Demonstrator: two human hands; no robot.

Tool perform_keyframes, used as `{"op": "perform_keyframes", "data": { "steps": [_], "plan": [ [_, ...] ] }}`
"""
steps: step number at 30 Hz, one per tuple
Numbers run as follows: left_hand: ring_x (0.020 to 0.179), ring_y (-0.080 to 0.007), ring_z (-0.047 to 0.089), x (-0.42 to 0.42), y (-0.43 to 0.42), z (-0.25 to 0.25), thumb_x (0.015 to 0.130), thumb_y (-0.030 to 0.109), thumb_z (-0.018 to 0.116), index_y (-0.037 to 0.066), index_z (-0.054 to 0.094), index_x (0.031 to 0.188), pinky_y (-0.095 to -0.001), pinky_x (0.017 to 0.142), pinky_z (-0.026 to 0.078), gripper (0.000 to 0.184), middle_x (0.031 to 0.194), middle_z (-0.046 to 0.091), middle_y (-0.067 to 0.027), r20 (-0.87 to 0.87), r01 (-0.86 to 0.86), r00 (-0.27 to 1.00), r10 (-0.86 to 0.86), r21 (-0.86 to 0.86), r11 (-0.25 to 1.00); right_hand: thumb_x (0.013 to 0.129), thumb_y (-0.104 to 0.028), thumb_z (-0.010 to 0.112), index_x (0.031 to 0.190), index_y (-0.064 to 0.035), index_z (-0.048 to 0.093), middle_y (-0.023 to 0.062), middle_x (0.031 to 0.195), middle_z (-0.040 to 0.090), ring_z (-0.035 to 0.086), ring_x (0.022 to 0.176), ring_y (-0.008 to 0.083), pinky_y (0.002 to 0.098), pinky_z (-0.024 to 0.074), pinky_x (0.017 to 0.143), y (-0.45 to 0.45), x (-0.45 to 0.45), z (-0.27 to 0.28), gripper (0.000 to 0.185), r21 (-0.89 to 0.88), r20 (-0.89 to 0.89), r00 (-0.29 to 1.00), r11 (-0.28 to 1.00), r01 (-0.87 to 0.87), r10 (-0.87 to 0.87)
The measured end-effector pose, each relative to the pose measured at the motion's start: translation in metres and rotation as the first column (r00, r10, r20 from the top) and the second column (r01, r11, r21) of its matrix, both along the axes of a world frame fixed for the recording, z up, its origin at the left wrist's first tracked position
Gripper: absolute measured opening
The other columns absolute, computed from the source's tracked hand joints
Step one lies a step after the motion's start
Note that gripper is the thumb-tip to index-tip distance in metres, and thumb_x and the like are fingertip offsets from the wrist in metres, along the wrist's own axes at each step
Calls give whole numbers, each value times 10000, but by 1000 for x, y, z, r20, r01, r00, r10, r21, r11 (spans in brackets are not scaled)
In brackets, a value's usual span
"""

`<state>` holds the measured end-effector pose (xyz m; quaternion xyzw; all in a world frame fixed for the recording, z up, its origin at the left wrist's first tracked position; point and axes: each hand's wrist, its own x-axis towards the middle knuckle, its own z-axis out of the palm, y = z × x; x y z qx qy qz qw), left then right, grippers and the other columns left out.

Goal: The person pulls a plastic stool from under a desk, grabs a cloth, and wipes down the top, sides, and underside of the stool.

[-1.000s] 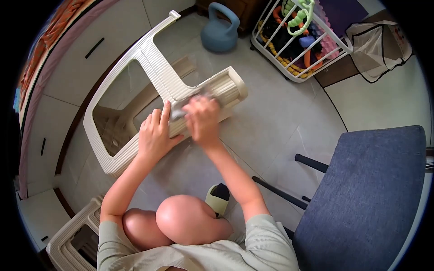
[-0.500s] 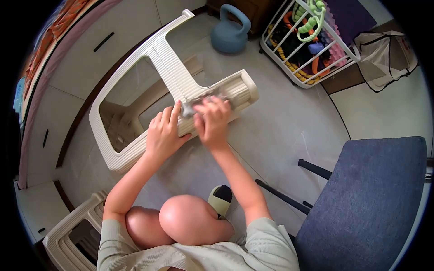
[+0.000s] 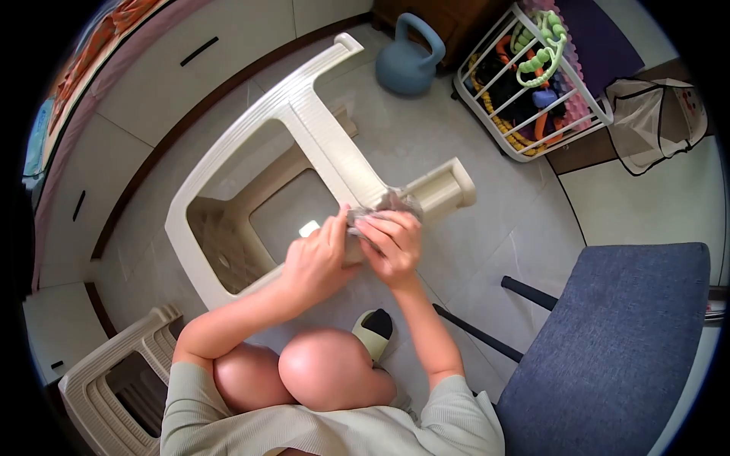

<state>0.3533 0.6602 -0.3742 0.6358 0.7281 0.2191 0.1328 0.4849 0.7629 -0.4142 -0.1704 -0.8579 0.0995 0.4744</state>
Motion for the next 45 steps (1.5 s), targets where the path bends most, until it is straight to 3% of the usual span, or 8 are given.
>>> {"op": "perform_keyframes", "data": {
  "steps": [3,6,10,14,18,25,34,45],
  "plan": [
    [831,-284,642,1,-6,-3,629,318,808,-37,378,1327,-370,637,542,893,1031,590,-142,114,45,992,-56,93,995,701,-60,748,930,-98,728,35,969,651,608,911,254,374,502,785,-7,9,16,233,-21,-160,975,988,154,-155],
    [847,-295,636,-11,-6,3,677,376,785,-27,389,1311,-368,645,535,849,998,608,-153,119,32,992,-47,127,991,673,-26,758,921,-80,729,55,978,652,604,928,278,370,522,768,0,-1,46,256,97,-117,977,977,188,-177],
    [767,-299,637,-22,-10,-5,773,438,711,8,450,1214,-377,585,507,669,823,625,-151,138,-63,990,41,165,984,771,-159,710,1048,-92,712,41,1162,628,541,1145,276,464,399,1007,13,-26,50,285,-3,406,914,1000,10,-7],
    [562,-315,604,-26,-10,-25,870,388,623,34,517,921,-401,503,473,374,614,593,-128,107,45,993,-53,82,996,837,-153,636,1203,-93,632,46,1309,554,463,1260,291,495,353,1049,4,-17,50,372,-49,519,855,998,40,-9],
    [458,-324,560,-23,-8,-29,932,337,549,52,483,737,-414,464,450,351,492,540,-118,95,97,989,-109,125,987,849,-102,588,1249,-90,597,53,1355,519,439,1286,287,458,349,1068,3,-23,57,401,-9,604,796,999,45,-30],
    [435,-325,547,-28,-8,-28,935,317,540,64,504,770,-422,439,433,304,464,512,-121,52,111,992,-117,105,988,849,-79,537,1236,-67,589,52,1381,496,432,1295,276,424,350,1086,25,-90,53,390,118,580,811,993,15,-81],
    [450,-342,558,-31,-8,-26,940,266,522,73,504,784,-446,438,445,249,478,526,-134,102,120,987,-127,66,991,860,-117,548,1329,-94,525,57,1422,453,383,1339,286,440,330,1092,-7,-18,68,470,17,721,690,997,80,-68],
    [449,-365,549,-24,-5,-25,979,316,446,47,465,807,-450,436,446,319,475,514,-139,152,110,982,-115,43,993,850,-98,550,1311,-93,528,62,1426,441,386,1327,285,428,313,1107,34,-96,52,462,77,638,770,997,-31,-26]
  ]
}}
